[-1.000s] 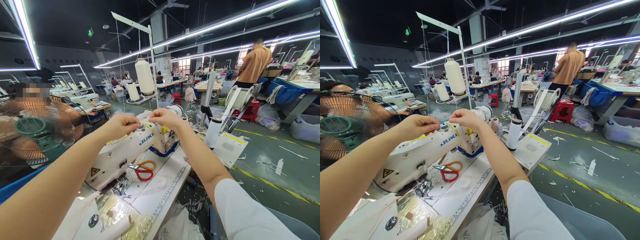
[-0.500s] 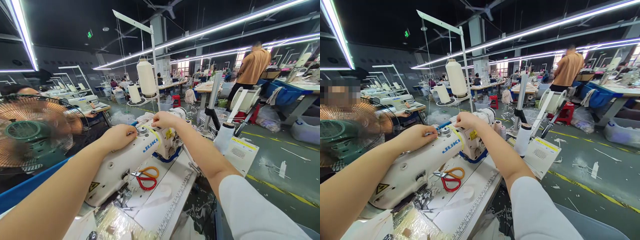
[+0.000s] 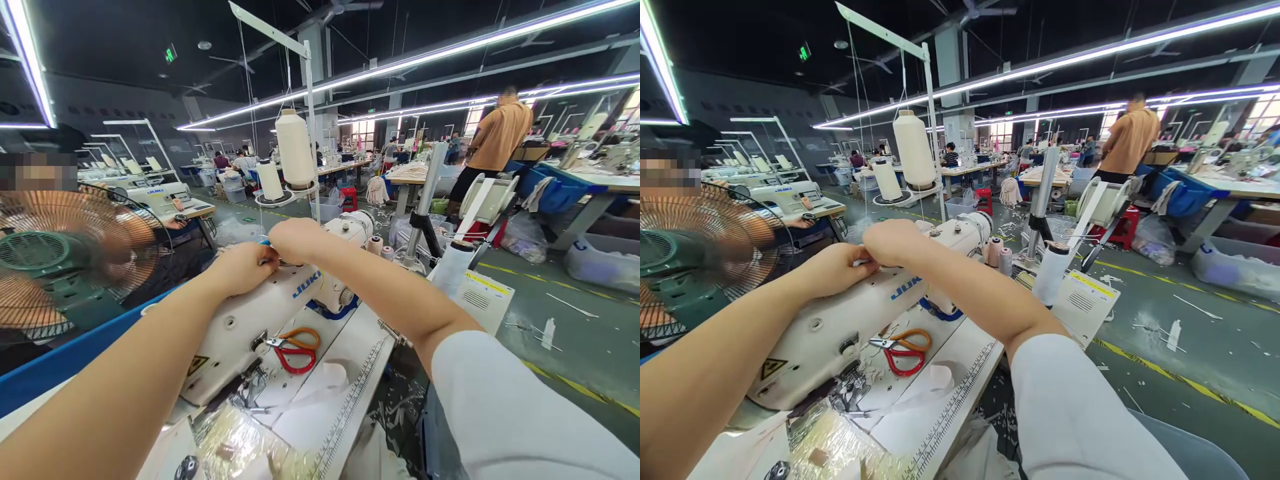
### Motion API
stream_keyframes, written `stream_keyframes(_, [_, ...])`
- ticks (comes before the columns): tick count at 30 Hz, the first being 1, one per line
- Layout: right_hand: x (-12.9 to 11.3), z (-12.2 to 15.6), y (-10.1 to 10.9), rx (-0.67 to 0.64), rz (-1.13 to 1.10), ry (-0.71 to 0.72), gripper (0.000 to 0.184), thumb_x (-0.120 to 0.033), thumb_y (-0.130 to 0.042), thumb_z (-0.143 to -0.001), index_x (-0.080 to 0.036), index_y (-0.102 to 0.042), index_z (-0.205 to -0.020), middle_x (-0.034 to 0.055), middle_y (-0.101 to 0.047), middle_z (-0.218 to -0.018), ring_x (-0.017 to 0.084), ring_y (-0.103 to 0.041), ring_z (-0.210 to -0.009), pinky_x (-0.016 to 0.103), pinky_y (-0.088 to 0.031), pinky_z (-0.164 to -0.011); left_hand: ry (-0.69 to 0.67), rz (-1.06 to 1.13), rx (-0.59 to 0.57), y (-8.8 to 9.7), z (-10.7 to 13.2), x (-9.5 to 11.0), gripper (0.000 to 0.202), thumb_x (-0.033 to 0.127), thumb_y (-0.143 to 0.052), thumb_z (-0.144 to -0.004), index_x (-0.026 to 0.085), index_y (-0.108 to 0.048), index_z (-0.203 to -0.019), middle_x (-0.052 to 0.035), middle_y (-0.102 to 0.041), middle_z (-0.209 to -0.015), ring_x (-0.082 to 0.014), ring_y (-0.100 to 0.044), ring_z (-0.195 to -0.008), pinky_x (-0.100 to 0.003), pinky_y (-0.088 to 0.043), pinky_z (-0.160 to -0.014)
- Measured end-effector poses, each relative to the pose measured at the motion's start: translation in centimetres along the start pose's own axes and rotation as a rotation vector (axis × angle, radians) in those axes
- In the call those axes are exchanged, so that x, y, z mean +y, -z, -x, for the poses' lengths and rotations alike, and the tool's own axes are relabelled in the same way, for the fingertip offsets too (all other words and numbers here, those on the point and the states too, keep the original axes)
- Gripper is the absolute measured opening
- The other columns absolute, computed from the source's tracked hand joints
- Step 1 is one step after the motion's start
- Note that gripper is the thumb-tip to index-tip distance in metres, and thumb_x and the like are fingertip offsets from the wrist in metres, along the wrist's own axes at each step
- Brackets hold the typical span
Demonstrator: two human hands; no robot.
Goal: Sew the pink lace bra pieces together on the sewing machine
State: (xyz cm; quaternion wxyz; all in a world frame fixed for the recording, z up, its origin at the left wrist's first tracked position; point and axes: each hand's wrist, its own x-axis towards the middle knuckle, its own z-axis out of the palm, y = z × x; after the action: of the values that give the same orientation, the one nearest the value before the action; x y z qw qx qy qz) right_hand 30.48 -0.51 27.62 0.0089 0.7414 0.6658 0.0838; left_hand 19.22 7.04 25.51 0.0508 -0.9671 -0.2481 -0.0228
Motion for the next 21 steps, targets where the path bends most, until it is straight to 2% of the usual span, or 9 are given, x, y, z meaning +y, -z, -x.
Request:
stream_keyframes(4, [2.7, 2.5, -0.5, -0.054, 0.040, 0.015, 0.023, -0.021, -0.053, -0.087, -0.013, -0.071, -0.099, 0.0128, -0.071, -0.099, 0.023, -0.065, -0.091, 0.025, -0.044, -0.067, -0.014, 0.013, 0.017, 0.0, 0.5, 0.2, 0.033, 0.037, -0.036, -0.077, 0.022, -0.064, -0.083, -0.0052, -0.072, -0.092, -0.0248, -0.064, -0.084, -0.031, -0.044, -0.069])
stream_keyframes(7, [4.5, 1.3, -0.5, -0.077, 0.067, -0.067, 0.024, -0.014, -0.051, -0.085, -0.009, -0.071, -0.096, 0.0147, -0.071, -0.096, 0.022, -0.065, -0.086, 0.025, -0.043, -0.064, -0.019, 0.004, 0.029, 0.2, 0.6, 0.4, 0.030, 0.035, -0.037, -0.077, 0.022, -0.063, -0.079, -0.0049, -0.071, -0.087, -0.0239, -0.064, -0.078, -0.031, -0.043, -0.064])
stream_keyframes(9, [4.2, -0.3, -0.3, -0.073, 0.072, -0.107, 0.026, -0.012, -0.049, -0.085, -0.006, -0.070, -0.099, 0.0169, -0.070, -0.099, 0.023, -0.065, -0.088, 0.025, -0.043, -0.063, -0.022, -0.004, 0.030, 0.3, 0.5, 0.5, 0.029, 0.035, -0.037, -0.078, 0.022, -0.063, -0.079, -0.0047, -0.071, -0.087, -0.0235, -0.064, -0.077, -0.030, -0.042, -0.063])
stream_keyframes(11, [2.7, -1.5, 0.0, -0.055, 0.069, -0.106, 0.028, -0.012, -0.049, -0.085, -0.007, -0.068, -0.105, 0.0181, -0.068, -0.106, 0.023, -0.064, -0.093, 0.025, -0.043, -0.064, -0.024, -0.006, 0.026, 0.4, 0.6, 0.5, 0.030, 0.034, -0.037, -0.078, 0.022, -0.064, -0.080, -0.0049, -0.071, -0.088, -0.0235, -0.064, -0.078, -0.030, -0.043, -0.064])
stream_keyframes(15, [0.1, -0.5, 0.4, -0.069, 0.078, 0.000, 0.029, -0.014, -0.054, -0.083, -0.014, -0.069, -0.107, 0.0127, -0.069, -0.107, 0.023, -0.064, -0.093, 0.026, -0.043, -0.064, -0.020, 0.010, 0.023, 0.2, 0.6, 0.3, 0.033, 0.032, -0.037, -0.078, 0.021, -0.066, -0.087, -0.0060, -0.071, -0.090, -0.0247, -0.064, -0.083, -0.031, -0.044, -0.067])
stream_keyframes(18, [1.2, 0.7, 0.2, -0.131, 0.105, 0.030, 0.023, -0.015, -0.059, -0.079, -0.014, -0.074, -0.096, 0.0117, -0.071, -0.097, 0.023, -0.064, -0.085, 0.026, -0.041, -0.061, -0.027, 0.033, 0.022, 0.0, 0.6, 0.1, 0.033, 0.032, -0.039, -0.077, 0.022, -0.068, -0.089, -0.0053, -0.071, -0.089, -0.0249, -0.064, -0.083, -0.031, -0.044, -0.068])
stream_keyframes(21, [3.1, -0.2, 0.0, -0.136, 0.099, -0.036, 0.023, -0.016, -0.057, -0.083, -0.011, -0.073, -0.098, 0.0128, -0.072, -0.094, 0.021, -0.064, -0.081, 0.025, -0.040, -0.060, -0.029, 0.041, 0.022, 0.0, 0.6, 0.0, 0.032, 0.033, -0.040, -0.078, 0.021, -0.067, -0.087, -0.0056, -0.071, -0.086, -0.0248, -0.064, -0.079, -0.031, -0.044, -0.066])
